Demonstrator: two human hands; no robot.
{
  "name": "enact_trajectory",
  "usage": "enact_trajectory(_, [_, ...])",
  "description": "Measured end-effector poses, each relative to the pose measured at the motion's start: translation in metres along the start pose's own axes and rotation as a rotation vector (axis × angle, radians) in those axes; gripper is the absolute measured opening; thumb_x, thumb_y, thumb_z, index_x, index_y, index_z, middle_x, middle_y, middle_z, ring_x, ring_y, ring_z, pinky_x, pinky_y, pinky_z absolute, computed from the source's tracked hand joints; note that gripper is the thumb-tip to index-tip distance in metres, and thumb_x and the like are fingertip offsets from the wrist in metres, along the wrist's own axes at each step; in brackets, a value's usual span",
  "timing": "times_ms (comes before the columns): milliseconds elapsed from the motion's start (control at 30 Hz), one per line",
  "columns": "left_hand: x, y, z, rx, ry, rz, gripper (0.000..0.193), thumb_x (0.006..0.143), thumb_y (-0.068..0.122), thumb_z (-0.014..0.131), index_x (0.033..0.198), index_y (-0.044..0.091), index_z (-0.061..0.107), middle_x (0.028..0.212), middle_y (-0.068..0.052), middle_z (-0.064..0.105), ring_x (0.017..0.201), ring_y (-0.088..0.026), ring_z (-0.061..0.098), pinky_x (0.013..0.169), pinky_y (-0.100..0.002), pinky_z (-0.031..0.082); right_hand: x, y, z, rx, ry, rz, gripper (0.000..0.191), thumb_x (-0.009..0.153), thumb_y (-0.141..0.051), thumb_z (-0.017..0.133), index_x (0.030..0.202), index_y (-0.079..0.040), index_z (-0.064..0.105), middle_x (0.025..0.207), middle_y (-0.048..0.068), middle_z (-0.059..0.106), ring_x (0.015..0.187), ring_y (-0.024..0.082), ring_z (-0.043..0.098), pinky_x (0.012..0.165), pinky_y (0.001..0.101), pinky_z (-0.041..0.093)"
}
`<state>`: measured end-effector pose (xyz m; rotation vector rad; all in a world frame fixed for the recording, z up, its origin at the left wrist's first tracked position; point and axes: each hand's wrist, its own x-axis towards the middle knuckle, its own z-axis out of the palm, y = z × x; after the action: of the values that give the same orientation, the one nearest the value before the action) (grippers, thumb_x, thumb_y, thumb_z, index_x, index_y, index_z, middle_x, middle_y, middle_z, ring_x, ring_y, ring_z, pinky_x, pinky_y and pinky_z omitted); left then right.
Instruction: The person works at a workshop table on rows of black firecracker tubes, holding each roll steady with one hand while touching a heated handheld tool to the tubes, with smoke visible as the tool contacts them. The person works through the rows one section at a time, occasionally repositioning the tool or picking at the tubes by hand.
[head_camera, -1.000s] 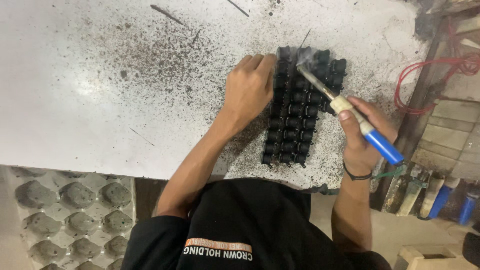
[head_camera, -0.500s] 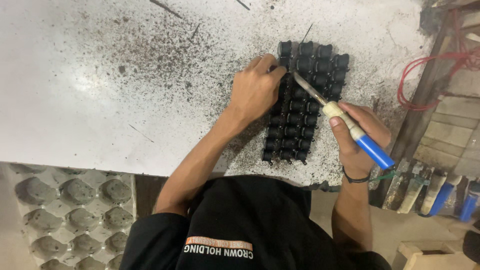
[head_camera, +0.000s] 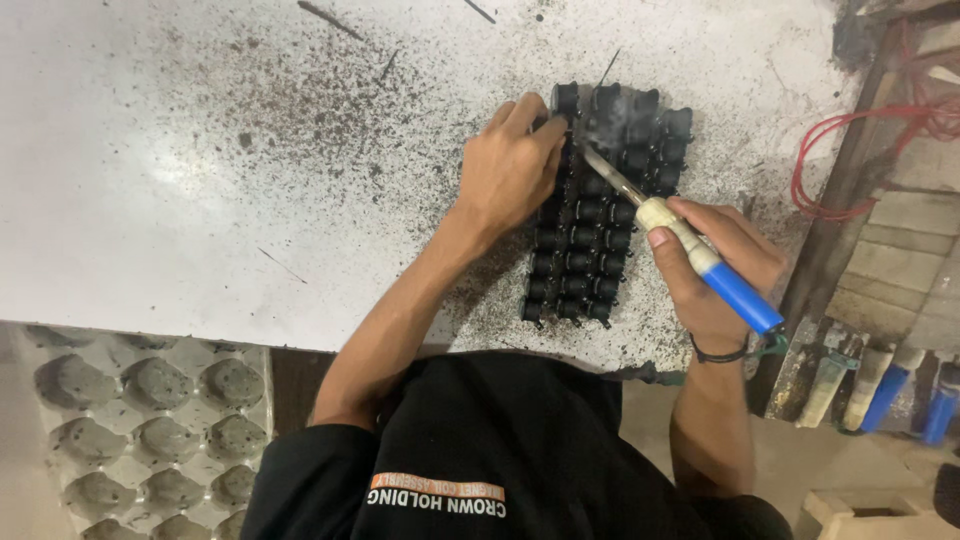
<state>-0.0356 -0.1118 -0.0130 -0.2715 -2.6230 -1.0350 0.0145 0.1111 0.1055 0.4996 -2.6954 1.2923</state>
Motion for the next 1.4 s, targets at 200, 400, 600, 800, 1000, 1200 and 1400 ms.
enact_trajectory(200, [0.006, 0.003, -0.001, 0.002, 0.026, 0.012, 0.008, 0.088, 0.011, 0.075, 0.095, 0.007, 0.073, 0.099, -0.008, 0.060, 0.090, -0.026, 0.067, 0.064, -0.040, 0.059, -0.002, 0.008, 0.001, 0.025, 0.014, -0.017, 0.021, 0.097, 0.002, 0.079, 0.116, 0.007, 0.072, 0.104, 0.019, 0.075, 0.093, 0.021, 0.075, 0.081, 0.0265, 0.058])
enact_trajectory(400, [0.009, 0.006, -0.003, 0.013, 0.031, 0.020, 0.008, 0.087, 0.011, 0.075, 0.094, 0.008, 0.073, 0.099, -0.008, 0.060, 0.090, -0.027, 0.067, 0.065, -0.041, 0.059, -0.016, 0.015, -0.008, 0.059, 0.079, -0.004, 0.023, 0.100, -0.005, 0.080, 0.119, 0.007, 0.072, 0.107, 0.019, 0.075, 0.093, 0.022, 0.074, 0.083, 0.0265, 0.057])
enact_trajectory(600, [0.010, 0.009, -0.005, 0.010, 0.066, 0.024, 0.008, 0.086, 0.011, 0.076, 0.093, 0.008, 0.074, 0.096, -0.008, 0.061, 0.088, -0.028, 0.067, 0.065, -0.042, 0.058, -0.061, 0.023, -0.032, 0.020, 0.231, -0.014, 0.031, 0.104, -0.019, 0.081, 0.118, 0.007, 0.073, 0.105, 0.019, 0.075, 0.093, 0.023, 0.074, 0.084, 0.0276, 0.056])
enact_trajectory(800, [0.002, 0.005, -0.010, -0.031, 0.104, 0.030, 0.012, 0.091, 0.001, 0.071, 0.103, 0.003, 0.074, 0.101, -0.009, 0.064, 0.086, -0.027, 0.070, 0.068, -0.038, 0.060, -0.101, 0.033, -0.049, 0.061, 0.330, -0.014, 0.032, 0.104, -0.021, 0.080, 0.118, 0.006, 0.071, 0.106, 0.018, 0.074, 0.092, 0.022, 0.073, 0.083, 0.0280, 0.055])
enact_trajectory(1000, [0.006, 0.002, -0.002, -0.048, 0.087, -0.029, 0.007, 0.089, 0.006, 0.076, 0.096, 0.005, 0.078, 0.096, -0.009, 0.067, 0.070, -0.025, 0.071, 0.062, -0.039, 0.057, -0.070, 0.039, -0.022, 0.223, 0.201, 0.114, 0.030, 0.096, -0.014, 0.078, 0.117, 0.006, 0.071, 0.103, 0.015, 0.075, 0.087, 0.018, 0.070, 0.073, 0.0251, 0.054])
enact_trajectory(1200, [0.012, 0.005, 0.000, -0.076, 0.085, -0.027, 0.012, 0.084, 0.011, 0.081, 0.094, 0.008, 0.079, 0.095, -0.008, 0.066, 0.074, -0.026, 0.071, 0.067, -0.040, 0.059, -0.030, 0.045, -0.002, 0.204, 0.109, 0.012, 0.027, 0.097, -0.008, 0.079, 0.121, 0.004, 0.072, 0.113, 0.016, 0.075, 0.100, 0.019, 0.071, 0.088, 0.0286, 0.056])
enact_trajectory(1400, [0.013, 0.002, 0.000, -0.060, 0.082, -0.007, 0.011, 0.082, 0.013, 0.083, 0.092, 0.009, 0.079, 0.094, -0.007, 0.065, 0.080, -0.028, 0.070, 0.069, -0.041, 0.058, -0.025, 0.049, -0.003, 0.184, 0.080, 0.031, 0.027, 0.096, -0.008, 0.080, 0.120, 0.004, 0.073, 0.106, 0.014, 0.075, 0.091, 0.017, 0.069, 0.081, 0.0269, 0.053])
